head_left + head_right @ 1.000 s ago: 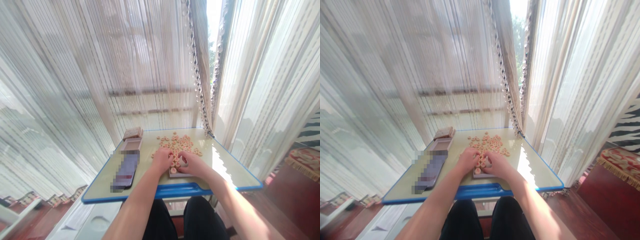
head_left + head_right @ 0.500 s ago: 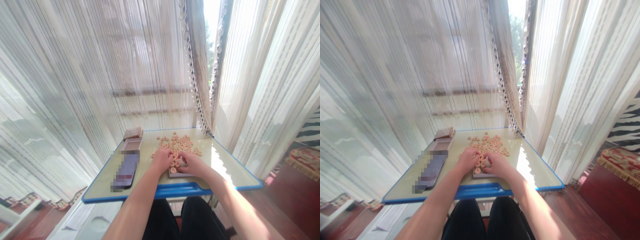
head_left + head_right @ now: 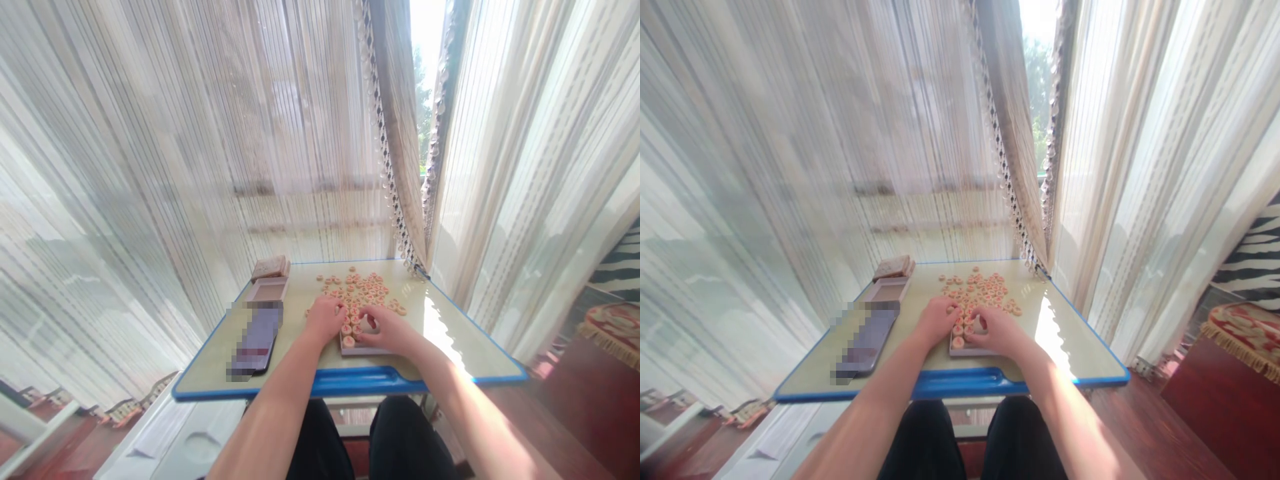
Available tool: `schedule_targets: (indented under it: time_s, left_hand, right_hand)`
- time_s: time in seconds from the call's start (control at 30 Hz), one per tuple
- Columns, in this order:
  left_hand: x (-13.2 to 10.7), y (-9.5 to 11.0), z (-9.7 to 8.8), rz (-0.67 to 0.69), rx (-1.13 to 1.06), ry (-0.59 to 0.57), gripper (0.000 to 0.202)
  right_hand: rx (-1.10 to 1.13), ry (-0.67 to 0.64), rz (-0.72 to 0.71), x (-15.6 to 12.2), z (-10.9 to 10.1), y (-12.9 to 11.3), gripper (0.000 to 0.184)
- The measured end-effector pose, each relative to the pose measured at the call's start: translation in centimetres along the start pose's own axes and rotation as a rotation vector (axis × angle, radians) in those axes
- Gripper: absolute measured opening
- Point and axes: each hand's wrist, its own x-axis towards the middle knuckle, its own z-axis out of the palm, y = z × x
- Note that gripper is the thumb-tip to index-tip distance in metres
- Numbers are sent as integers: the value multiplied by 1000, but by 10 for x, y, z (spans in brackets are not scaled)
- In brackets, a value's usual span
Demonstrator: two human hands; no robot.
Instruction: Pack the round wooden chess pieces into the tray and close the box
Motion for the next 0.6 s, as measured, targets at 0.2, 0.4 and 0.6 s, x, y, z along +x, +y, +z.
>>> schedule_targets:
  time_s: [0.2, 0.4, 0.6]
  left_hand:
    - [-1, -1, -1, -8, -13, -16, 19]
    - [2, -2, 0, -2, -16, 3, 27]
    - [2, -2, -2, 1, 20, -37, 30]
  right_hand:
    - [17, 5, -3, 1, 1, 2, 29]
    - [19, 6, 20, 2, -1, 1, 29]
    - [22, 2, 19, 1, -4, -2, 22]
